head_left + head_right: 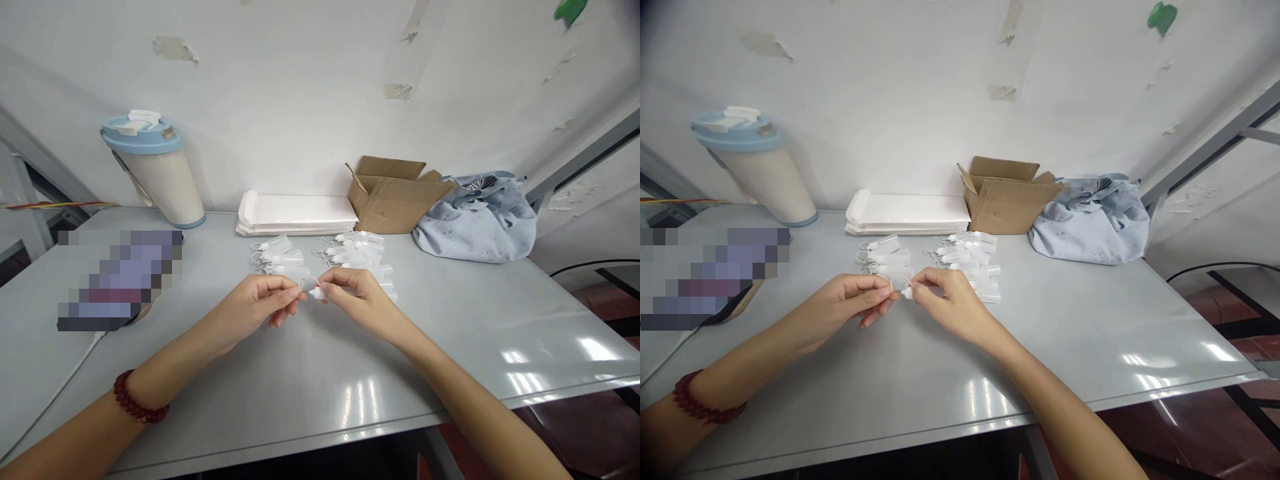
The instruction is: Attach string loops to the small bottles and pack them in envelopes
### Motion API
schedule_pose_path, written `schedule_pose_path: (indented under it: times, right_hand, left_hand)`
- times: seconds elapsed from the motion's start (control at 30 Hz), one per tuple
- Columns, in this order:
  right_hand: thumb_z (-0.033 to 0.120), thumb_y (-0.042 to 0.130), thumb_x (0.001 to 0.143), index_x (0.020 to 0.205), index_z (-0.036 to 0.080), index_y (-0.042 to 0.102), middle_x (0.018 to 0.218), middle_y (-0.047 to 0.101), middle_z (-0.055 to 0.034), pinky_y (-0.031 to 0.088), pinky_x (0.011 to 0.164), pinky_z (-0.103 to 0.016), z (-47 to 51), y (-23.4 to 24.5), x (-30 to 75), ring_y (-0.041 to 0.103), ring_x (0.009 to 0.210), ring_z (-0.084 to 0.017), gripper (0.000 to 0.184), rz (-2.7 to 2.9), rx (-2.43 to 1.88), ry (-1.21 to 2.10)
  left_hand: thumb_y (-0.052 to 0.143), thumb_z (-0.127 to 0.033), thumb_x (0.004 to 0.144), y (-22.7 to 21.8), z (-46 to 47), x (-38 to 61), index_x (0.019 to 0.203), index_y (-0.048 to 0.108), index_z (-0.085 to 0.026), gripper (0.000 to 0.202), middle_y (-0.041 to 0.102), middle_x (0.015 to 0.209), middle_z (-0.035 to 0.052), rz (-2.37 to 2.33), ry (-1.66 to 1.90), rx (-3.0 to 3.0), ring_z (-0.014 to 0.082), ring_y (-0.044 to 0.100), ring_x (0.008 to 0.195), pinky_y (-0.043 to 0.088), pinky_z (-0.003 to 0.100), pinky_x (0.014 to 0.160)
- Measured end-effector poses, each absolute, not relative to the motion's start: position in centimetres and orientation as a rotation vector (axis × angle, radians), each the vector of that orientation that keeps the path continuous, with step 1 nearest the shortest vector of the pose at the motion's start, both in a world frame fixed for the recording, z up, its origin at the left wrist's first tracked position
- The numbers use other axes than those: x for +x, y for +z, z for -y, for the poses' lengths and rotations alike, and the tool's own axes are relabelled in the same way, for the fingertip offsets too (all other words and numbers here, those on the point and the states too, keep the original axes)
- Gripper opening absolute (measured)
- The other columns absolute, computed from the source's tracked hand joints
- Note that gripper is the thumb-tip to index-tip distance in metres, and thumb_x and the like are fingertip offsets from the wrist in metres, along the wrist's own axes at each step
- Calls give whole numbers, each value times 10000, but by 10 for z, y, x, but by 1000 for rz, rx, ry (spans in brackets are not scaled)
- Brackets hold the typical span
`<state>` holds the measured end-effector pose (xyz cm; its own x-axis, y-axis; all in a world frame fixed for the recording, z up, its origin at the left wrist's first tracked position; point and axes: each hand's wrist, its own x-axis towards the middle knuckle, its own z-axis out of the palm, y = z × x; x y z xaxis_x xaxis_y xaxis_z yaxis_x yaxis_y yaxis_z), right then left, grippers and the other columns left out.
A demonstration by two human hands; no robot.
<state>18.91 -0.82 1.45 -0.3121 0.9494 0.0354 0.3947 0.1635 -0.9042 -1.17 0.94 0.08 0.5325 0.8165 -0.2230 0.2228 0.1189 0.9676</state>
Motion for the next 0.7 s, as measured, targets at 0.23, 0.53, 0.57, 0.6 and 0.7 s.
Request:
schedule_pose_path:
  times: [0.23,0.53,0.57,0.6,0.7]
  right_hand:
    - [171,465,821,759,174,636,746,632,8,402,645,-234,9,14,189,568,734,-129,182,1811,-1266,1114]
    - [179,477,828,753,174,635,754,636,5,406,637,-231,9,14,188,570,736,-126,175,1816,-1266,1101]
    - [182,478,830,756,173,633,748,632,7,407,634,-230,9,14,188,564,723,-122,172,1815,-1264,1103]
    - [187,479,834,759,172,632,741,626,8,408,631,-231,8,14,188,557,707,-118,171,1814,-1262,1109]
    - [227,480,854,777,168,633,727,609,4,415,629,-240,8,12,189,540,672,-114,181,1813,-1259,1143]
  left_hand:
    - [527,-419,848,3,-9,-11,763,620,-167,281,527,670,-17,-963,555,1439,95,440,532,370,243,534]
    - [535,-411,843,3,-9,-12,742,622,-175,271,533,660,-25,-964,561,1437,93,443,530,373,241,540]
    - [534,-406,847,2,-9,-12,738,622,-177,269,529,654,-28,-963,561,1435,92,440,530,367,241,543]
    - [533,-401,851,2,-9,-12,735,622,-177,267,525,647,-31,-962,561,1435,91,438,531,363,242,547]
    - [533,-396,857,1,-9,-12,732,621,-178,267,524,648,-32,-957,561,1441,90,437,536,358,246,559]
